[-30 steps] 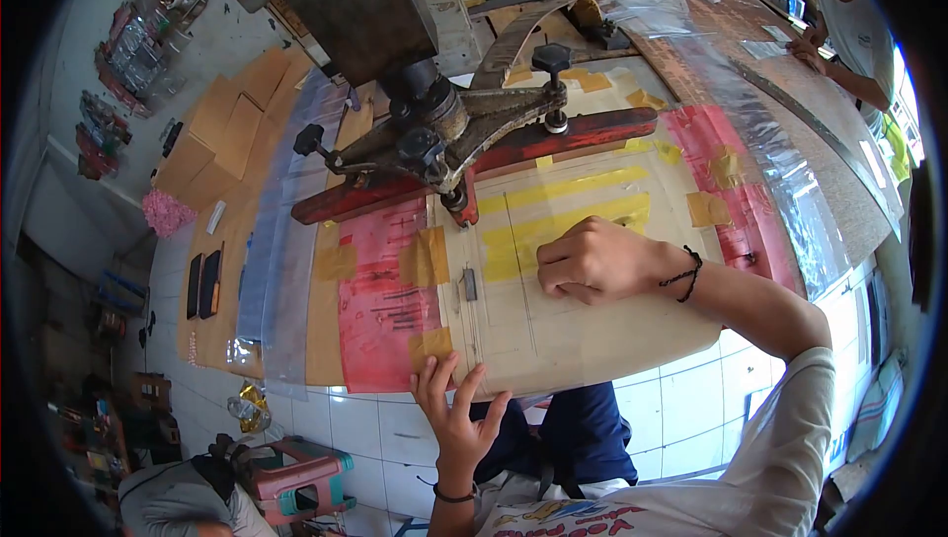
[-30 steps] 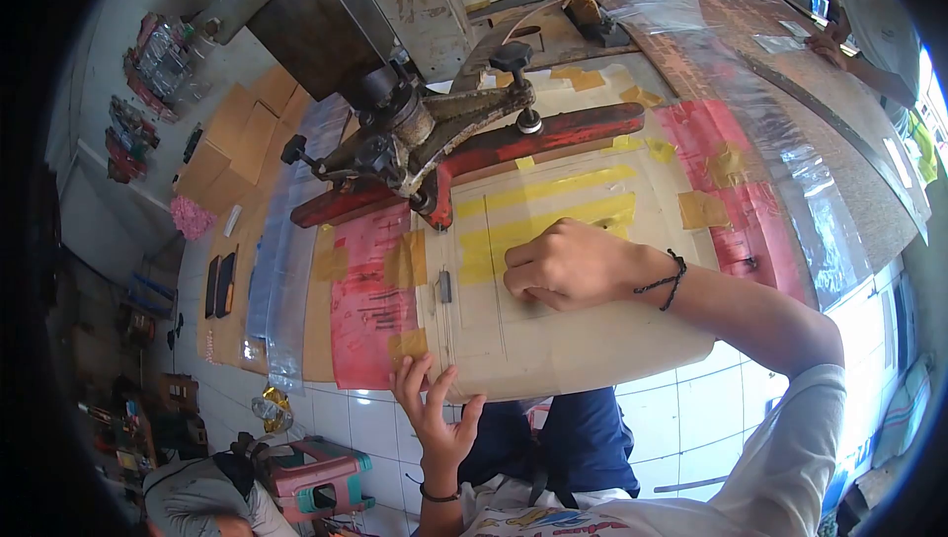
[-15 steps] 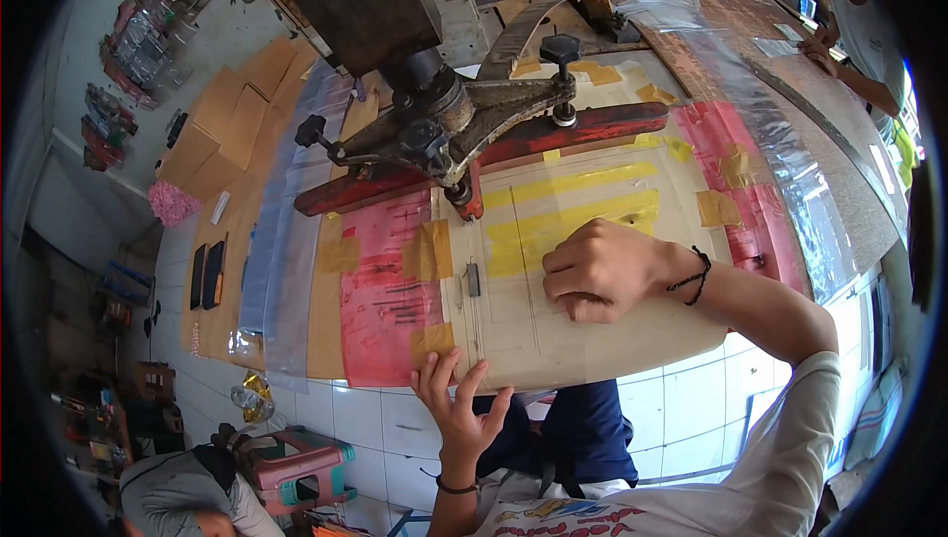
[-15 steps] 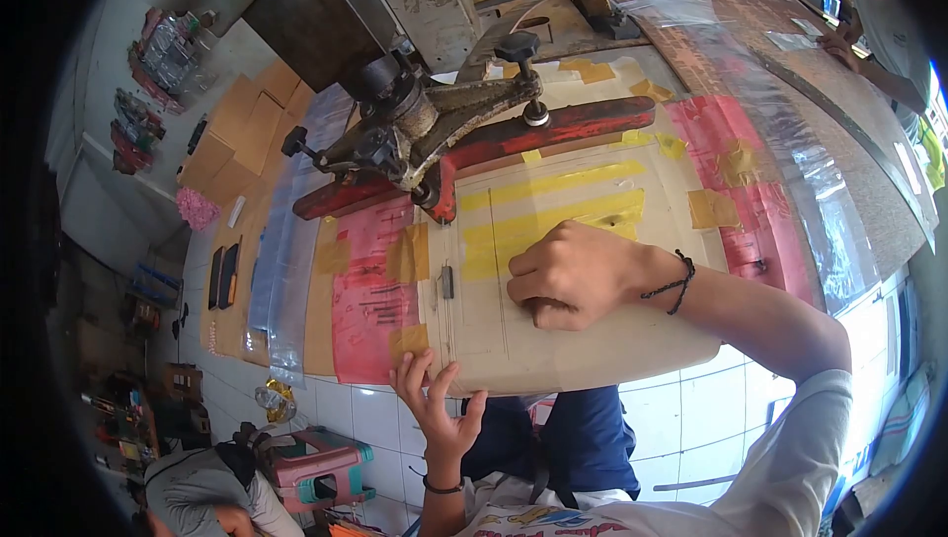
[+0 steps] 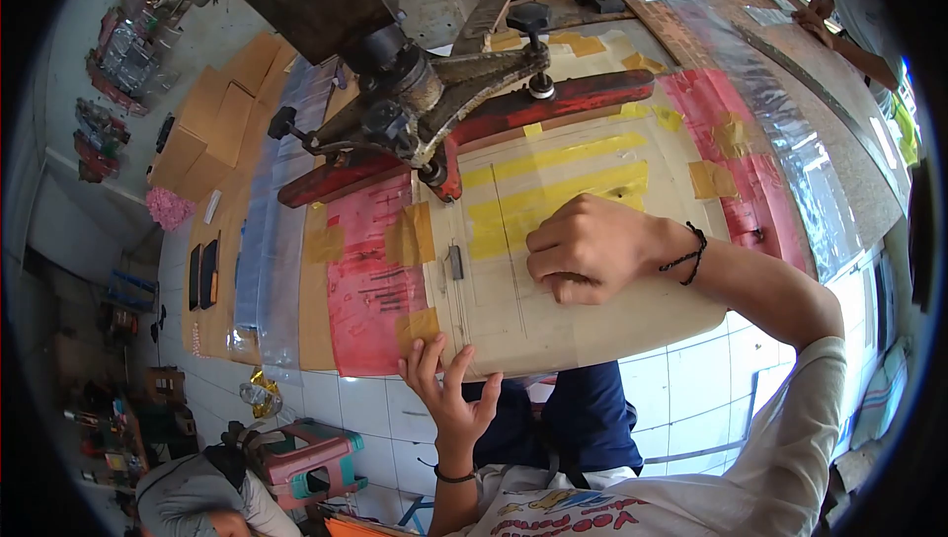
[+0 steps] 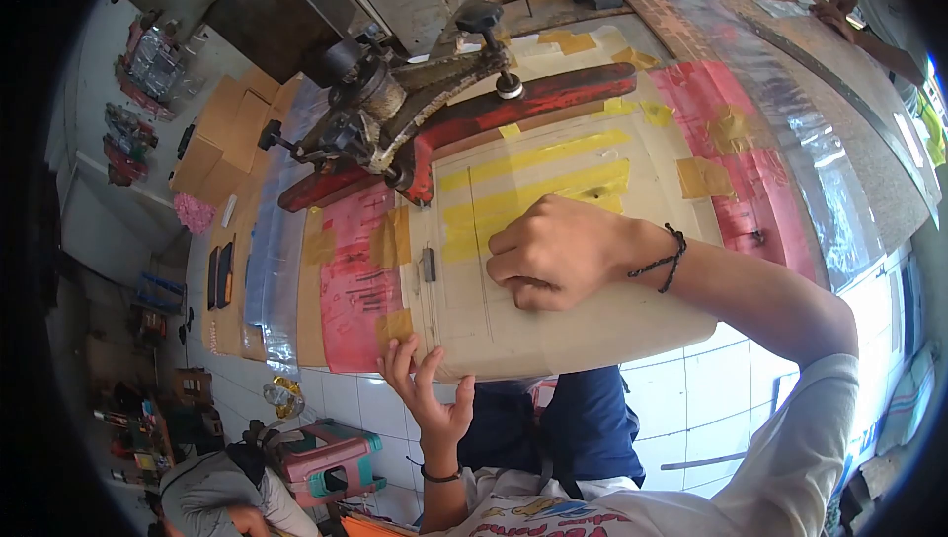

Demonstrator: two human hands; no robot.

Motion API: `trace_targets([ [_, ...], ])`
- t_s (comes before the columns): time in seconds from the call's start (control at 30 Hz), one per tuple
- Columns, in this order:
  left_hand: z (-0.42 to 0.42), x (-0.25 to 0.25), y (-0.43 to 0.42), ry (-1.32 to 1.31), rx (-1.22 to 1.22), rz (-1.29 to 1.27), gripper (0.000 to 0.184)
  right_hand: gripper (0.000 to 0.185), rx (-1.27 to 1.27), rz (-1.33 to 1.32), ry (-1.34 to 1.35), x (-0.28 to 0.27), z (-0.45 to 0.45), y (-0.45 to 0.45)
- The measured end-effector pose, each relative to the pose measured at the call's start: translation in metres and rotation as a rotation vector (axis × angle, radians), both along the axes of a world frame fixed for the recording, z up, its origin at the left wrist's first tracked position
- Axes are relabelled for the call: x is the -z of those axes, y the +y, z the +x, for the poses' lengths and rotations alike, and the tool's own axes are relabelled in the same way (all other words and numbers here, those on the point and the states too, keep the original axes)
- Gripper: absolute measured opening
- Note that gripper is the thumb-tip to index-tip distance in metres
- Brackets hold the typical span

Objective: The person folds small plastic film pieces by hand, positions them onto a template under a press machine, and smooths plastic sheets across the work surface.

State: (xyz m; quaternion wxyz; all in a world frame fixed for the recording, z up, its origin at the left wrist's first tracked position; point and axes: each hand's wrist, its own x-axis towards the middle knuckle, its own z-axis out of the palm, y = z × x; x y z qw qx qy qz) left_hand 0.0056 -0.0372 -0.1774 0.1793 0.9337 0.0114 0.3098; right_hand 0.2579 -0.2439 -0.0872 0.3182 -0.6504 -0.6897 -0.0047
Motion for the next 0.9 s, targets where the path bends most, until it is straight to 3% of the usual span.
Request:
trace_targets([
  [0.9, 0.0007, -0.0010, -0.0019, -0.007, -0.015, -0.006, 0.052, 0.014, -0.028, 0.044, 0.020, 0.0019, -0.0019, -0.0039],
])
